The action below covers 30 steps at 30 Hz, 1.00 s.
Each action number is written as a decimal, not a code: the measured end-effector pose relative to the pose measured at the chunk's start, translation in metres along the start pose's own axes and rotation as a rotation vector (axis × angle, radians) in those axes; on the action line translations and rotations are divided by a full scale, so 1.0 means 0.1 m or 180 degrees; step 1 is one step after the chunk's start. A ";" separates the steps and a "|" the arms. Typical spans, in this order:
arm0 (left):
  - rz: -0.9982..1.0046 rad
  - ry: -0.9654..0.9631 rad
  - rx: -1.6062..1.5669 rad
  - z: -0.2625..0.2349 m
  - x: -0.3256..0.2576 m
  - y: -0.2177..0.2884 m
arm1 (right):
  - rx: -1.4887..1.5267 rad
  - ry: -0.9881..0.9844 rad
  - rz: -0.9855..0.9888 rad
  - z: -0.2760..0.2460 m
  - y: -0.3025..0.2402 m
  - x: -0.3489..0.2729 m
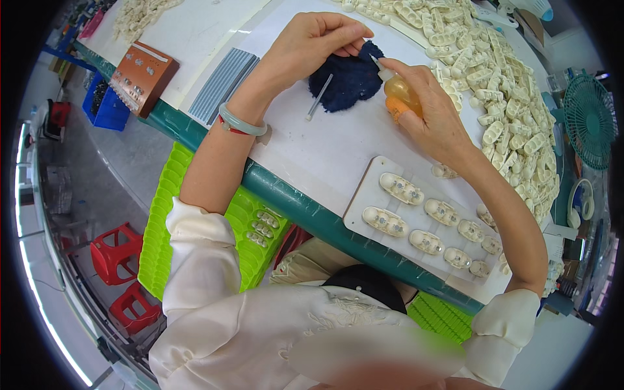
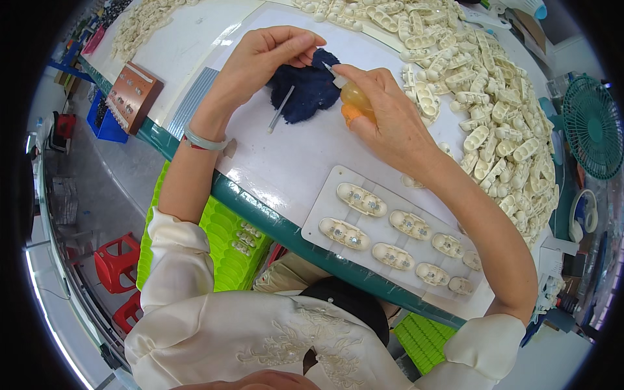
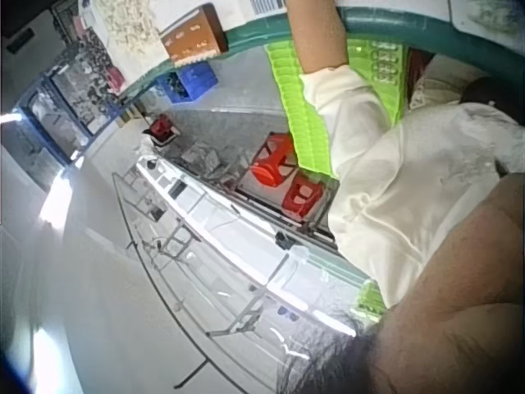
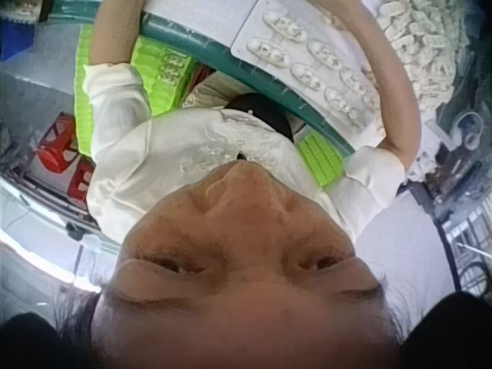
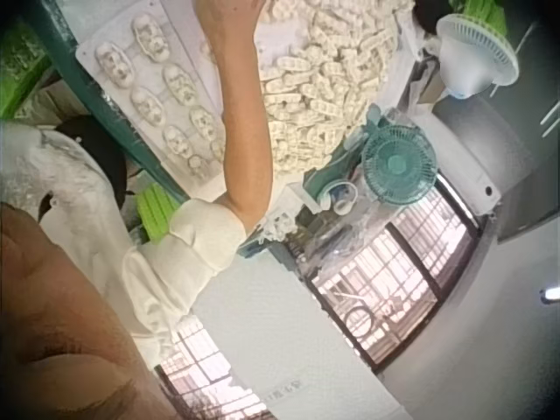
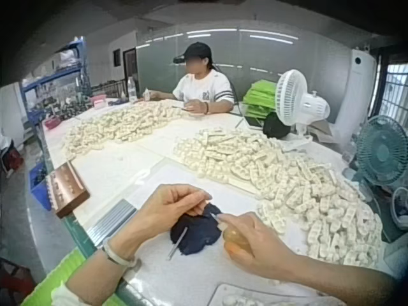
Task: Applying glue to small plastic components and assembling them into a tray.
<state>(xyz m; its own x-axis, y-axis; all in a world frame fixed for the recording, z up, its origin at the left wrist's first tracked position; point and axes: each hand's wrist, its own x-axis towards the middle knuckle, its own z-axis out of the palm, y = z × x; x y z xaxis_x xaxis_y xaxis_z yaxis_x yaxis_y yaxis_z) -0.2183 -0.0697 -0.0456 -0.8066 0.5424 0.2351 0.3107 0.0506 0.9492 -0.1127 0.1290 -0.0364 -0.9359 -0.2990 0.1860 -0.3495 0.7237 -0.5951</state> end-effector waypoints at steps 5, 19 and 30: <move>-0.0336 -0.0110 -0.0090 0.03 -0.03 0.08 | -0.0008 -0.0034 0.0026 0.00 0.00 -0.02; 0.0600 -0.0624 0.0789 0.04 -0.04 0.02 | 0.0345 -0.0218 0.0046 0.00 0.13 0.02; 0.1144 -0.0323 0.1709 0.12 -0.06 -0.03 | 0.1086 -0.0153 0.0479 0.06 0.14 0.05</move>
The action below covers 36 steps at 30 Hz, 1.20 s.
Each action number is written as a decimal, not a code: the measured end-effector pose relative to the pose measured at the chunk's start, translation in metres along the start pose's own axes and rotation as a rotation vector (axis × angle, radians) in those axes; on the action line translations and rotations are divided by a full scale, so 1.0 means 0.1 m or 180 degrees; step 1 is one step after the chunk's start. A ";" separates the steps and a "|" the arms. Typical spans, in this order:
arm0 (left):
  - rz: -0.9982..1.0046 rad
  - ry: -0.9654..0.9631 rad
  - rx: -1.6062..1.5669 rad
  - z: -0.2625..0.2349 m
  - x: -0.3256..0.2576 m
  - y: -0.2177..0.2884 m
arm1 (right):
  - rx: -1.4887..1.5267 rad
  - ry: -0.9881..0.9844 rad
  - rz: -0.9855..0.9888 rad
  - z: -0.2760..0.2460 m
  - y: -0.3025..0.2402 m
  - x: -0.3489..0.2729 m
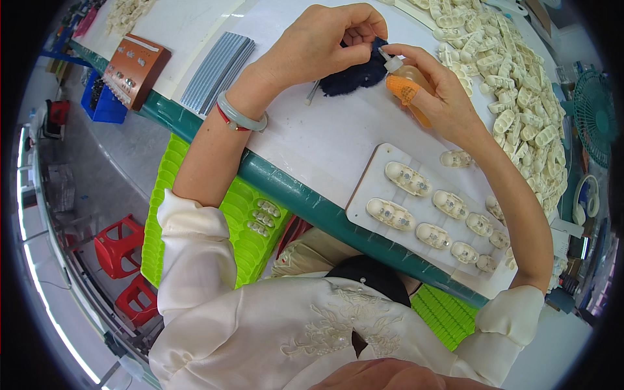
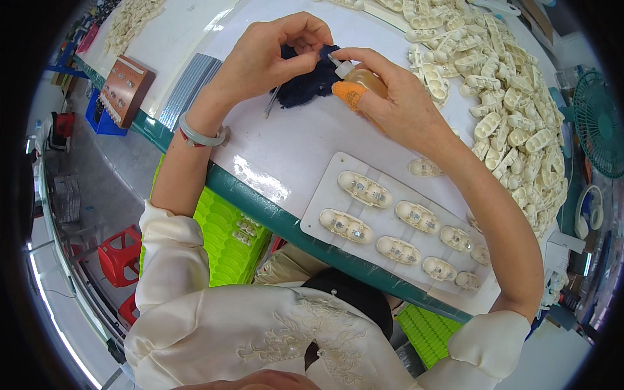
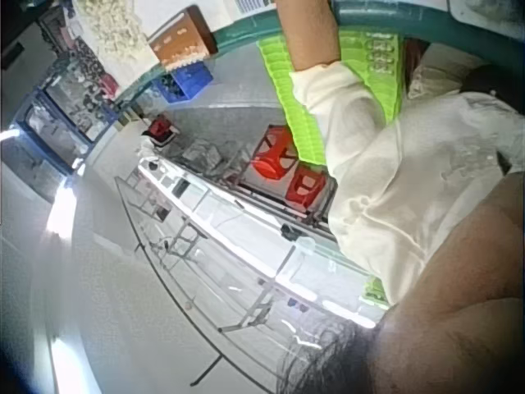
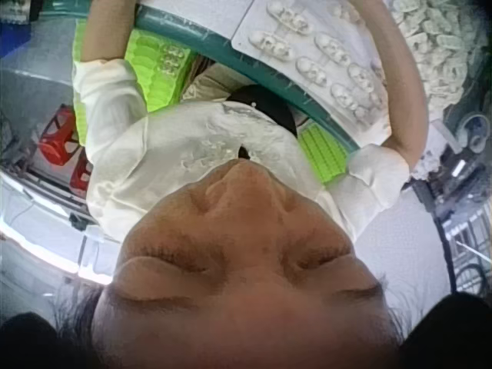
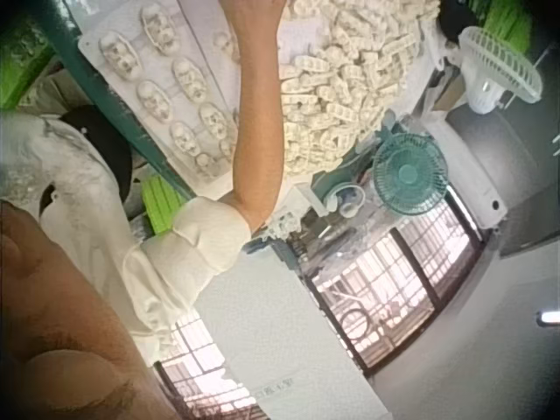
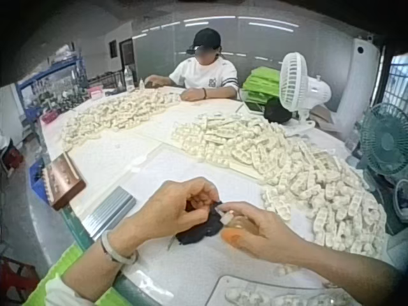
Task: Applying glue to small plastic components and assembling them into a tray.
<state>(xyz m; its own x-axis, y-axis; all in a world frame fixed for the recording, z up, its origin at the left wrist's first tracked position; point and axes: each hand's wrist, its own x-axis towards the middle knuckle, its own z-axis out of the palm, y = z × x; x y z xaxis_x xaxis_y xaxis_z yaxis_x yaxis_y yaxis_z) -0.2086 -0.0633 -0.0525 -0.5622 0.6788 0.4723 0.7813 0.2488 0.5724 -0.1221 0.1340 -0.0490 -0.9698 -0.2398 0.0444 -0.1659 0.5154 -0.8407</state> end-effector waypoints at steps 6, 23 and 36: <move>-0.0263 -0.0039 -0.0123 0.03 -0.02 0.01 | 0.0080 -0.0068 0.0097 0.01 -0.04 -0.04; -0.1047 -0.0555 -0.2147 -0.18 0.05 0.08 | -0.0397 0.0237 -0.0653 -0.05 -0.02 -0.19; -0.1243 -0.0657 -0.2046 -0.17 0.05 0.17 | -0.3124 0.0887 -0.2146 0.00 0.08 -0.15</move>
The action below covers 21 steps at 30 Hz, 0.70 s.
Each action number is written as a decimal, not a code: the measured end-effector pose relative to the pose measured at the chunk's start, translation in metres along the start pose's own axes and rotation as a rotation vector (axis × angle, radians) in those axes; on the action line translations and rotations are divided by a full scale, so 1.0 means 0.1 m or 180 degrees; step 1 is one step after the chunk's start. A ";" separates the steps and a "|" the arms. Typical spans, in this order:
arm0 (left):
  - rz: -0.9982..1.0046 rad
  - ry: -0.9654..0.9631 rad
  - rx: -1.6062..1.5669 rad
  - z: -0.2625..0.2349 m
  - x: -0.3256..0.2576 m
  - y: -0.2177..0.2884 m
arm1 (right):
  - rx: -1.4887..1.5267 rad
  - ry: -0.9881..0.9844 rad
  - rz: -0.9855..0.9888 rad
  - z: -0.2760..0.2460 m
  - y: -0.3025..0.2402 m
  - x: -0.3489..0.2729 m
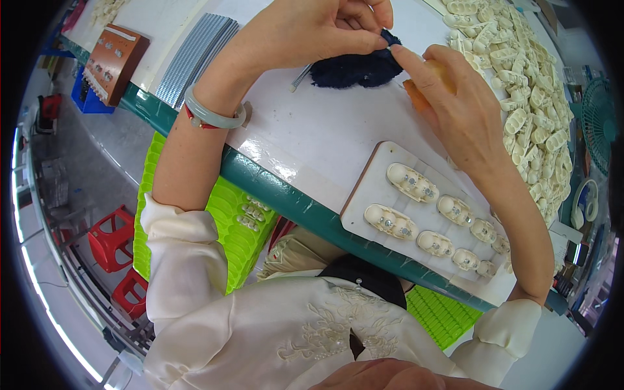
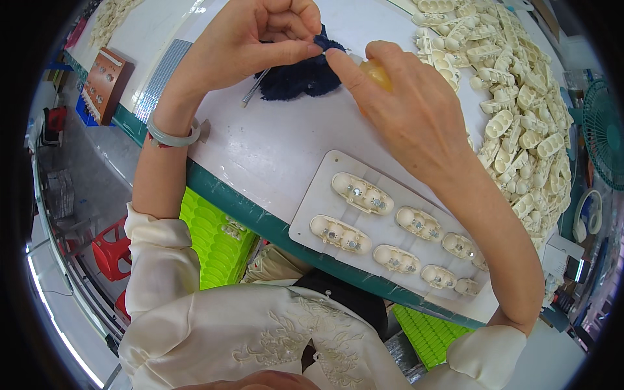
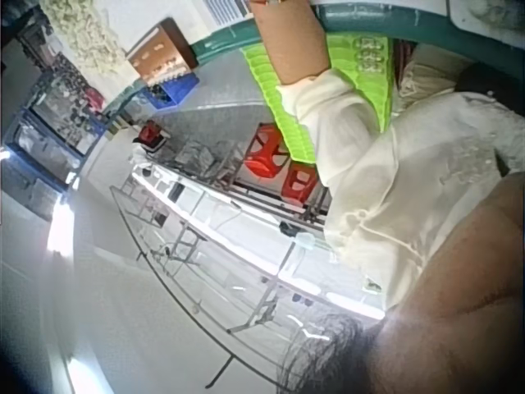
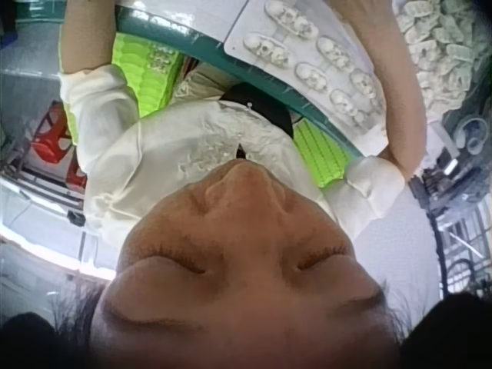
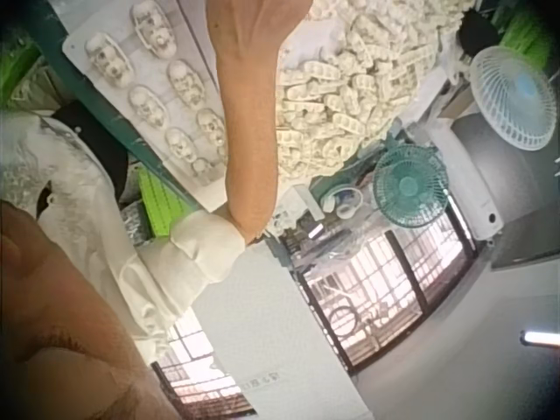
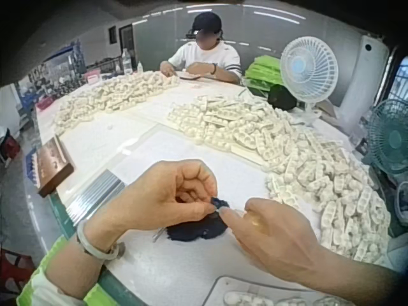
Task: Applying glue to small plastic components and assembling them into a tray.
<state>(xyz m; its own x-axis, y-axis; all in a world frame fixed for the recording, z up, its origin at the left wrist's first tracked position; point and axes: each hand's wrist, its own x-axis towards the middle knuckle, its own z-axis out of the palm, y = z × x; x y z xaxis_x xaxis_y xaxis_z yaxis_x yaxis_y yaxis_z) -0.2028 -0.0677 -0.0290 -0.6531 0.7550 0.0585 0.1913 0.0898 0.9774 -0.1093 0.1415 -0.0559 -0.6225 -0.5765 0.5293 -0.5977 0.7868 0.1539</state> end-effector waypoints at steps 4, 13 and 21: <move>0.0193 -0.0017 0.0395 0.00 0.00 -0.03 | -0.0296 0.0055 -0.0228 0.06 -0.03 0.00; 0.0851 0.0400 0.1306 0.11 -0.05 0.04 | -0.0312 0.0089 -0.0164 0.09 -0.05 0.01; 0.0453 0.0398 0.0820 0.00 -0.02 0.00 | -0.0235 0.0076 -0.0040 -0.04 -0.01 -0.09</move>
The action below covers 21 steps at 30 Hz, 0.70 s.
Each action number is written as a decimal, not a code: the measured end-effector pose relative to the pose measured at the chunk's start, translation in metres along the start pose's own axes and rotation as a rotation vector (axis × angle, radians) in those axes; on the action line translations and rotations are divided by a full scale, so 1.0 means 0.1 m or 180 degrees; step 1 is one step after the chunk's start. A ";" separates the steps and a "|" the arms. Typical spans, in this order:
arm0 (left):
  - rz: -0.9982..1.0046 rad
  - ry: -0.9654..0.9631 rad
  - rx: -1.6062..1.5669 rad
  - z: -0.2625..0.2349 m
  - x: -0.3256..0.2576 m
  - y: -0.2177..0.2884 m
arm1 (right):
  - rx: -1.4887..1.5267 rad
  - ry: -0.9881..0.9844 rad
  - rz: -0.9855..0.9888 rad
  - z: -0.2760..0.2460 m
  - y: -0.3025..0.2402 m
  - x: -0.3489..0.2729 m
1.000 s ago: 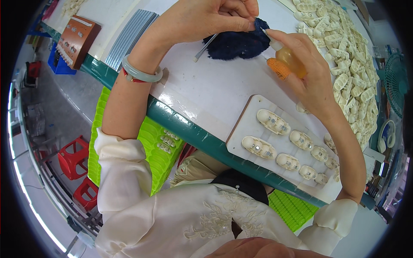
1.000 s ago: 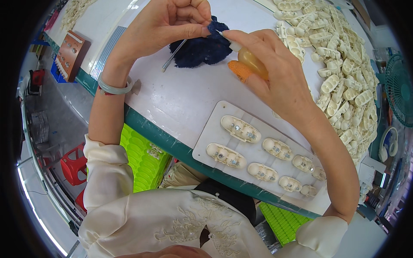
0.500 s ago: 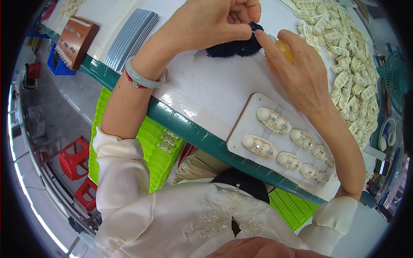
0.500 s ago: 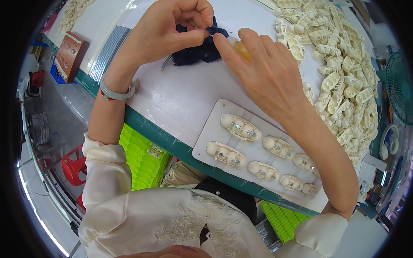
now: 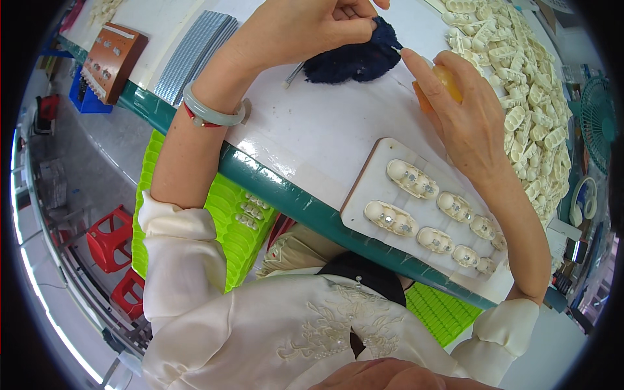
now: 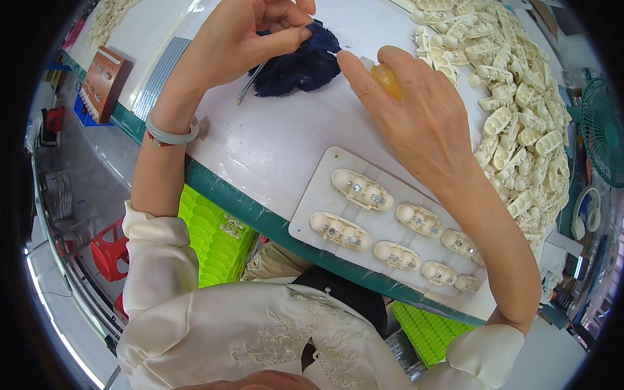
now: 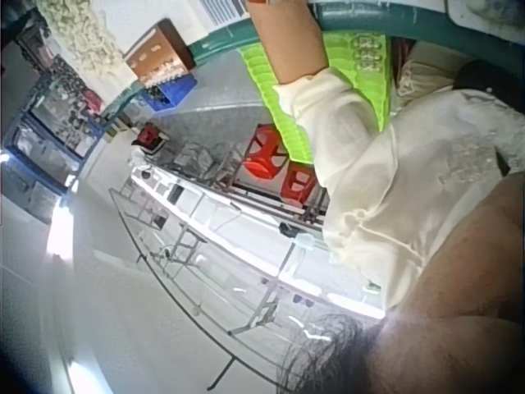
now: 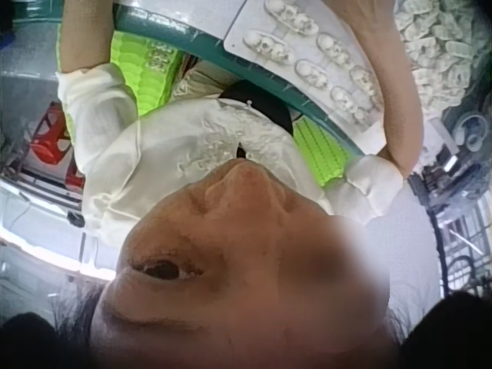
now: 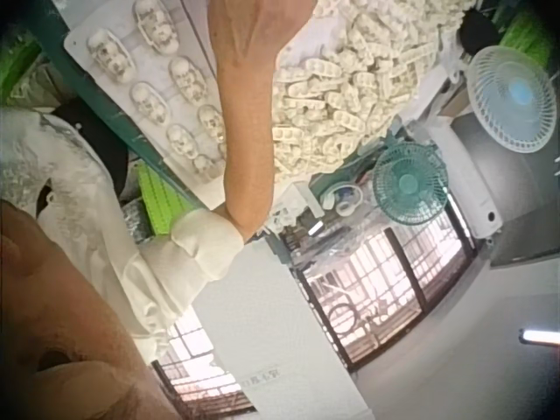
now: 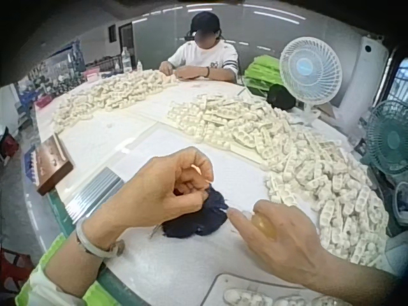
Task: Applying glue to small plastic components and assembling them into a tray.
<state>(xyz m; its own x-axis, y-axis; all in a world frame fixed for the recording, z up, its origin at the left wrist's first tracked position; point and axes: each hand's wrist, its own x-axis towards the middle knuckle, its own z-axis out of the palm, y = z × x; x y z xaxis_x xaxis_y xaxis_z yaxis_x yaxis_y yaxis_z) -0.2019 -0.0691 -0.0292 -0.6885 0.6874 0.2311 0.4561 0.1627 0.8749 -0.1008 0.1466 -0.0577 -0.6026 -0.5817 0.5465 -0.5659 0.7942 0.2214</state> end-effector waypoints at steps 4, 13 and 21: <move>-0.0193 -0.0218 -0.0949 0.01 0.00 0.00 | -0.0006 0.0105 -0.0048 -0.02 0.01 0.00; -0.0091 -0.0583 -0.0786 0.00 0.03 -0.10 | 0.1331 -0.0651 0.1172 -0.12 -0.08 0.13; -0.0253 -0.0476 -0.0958 0.02 0.00 -0.06 | 0.3483 -0.1215 0.2250 -0.16 0.04 0.14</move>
<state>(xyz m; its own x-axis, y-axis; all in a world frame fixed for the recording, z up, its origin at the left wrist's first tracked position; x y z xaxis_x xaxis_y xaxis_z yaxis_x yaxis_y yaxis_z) -0.2040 -0.0685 -0.0352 -0.6147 0.7808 0.1116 0.2021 0.0192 0.9792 -0.1026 0.1443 -0.0368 -0.9640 -0.2652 -0.0206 -0.1190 0.4993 -0.8582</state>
